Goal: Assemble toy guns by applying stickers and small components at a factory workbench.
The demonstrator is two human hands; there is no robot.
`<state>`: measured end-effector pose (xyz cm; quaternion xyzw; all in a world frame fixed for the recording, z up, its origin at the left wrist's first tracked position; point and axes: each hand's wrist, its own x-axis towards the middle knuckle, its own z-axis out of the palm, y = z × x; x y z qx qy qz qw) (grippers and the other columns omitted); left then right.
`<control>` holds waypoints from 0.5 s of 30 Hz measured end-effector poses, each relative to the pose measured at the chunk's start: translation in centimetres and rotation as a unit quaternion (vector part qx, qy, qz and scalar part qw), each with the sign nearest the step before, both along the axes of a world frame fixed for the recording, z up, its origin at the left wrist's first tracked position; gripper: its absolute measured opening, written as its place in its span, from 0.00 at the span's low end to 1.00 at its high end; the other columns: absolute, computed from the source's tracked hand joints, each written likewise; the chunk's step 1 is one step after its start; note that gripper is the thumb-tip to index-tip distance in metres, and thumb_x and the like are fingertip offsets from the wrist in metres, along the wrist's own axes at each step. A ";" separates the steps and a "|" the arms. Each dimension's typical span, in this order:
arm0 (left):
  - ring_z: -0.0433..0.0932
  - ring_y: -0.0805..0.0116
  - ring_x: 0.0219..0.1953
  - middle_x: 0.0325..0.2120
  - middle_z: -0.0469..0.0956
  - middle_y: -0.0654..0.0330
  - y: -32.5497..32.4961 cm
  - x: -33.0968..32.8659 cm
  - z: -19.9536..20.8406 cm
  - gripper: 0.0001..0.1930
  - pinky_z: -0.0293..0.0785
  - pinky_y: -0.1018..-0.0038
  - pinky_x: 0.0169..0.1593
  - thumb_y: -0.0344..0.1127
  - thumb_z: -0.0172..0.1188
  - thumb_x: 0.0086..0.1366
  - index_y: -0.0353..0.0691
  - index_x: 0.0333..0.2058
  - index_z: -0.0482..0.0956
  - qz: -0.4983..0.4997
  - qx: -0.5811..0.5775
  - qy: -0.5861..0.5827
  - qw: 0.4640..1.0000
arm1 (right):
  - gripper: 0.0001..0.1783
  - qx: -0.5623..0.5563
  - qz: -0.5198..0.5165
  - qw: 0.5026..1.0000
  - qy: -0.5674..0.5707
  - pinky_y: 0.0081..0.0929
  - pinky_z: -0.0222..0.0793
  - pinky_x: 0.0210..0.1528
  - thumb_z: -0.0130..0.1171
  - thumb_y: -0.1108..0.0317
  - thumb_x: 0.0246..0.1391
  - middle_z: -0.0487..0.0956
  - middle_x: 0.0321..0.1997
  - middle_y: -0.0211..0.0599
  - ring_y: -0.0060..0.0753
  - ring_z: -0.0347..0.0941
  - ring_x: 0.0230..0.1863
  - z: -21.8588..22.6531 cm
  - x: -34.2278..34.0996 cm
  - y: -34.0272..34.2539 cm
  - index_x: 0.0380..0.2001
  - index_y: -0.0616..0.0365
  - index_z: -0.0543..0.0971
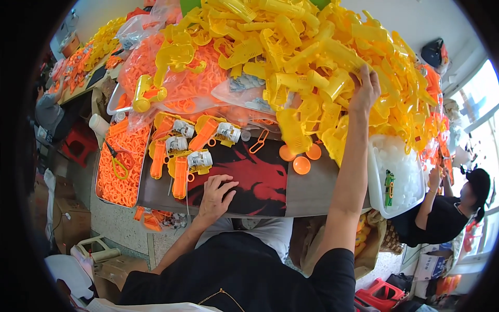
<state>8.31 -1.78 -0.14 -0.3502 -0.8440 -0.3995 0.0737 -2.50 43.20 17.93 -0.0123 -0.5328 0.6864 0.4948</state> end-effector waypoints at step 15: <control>0.73 0.57 0.53 0.49 0.76 0.62 0.3 -0.1 0.1 0.16 0.68 0.61 0.55 0.29 0.69 0.58 0.43 0.46 0.83 0.007 0.001 -0.001 1.000 | 0.11 -0.011 -0.015 0.989 -0.144 0.25 0.79 0.38 0.68 0.65 0.60 0.81 0.37 0.31 0.25 0.78 0.39 7.8 -7.1 0.3 0.40 0.62 0.83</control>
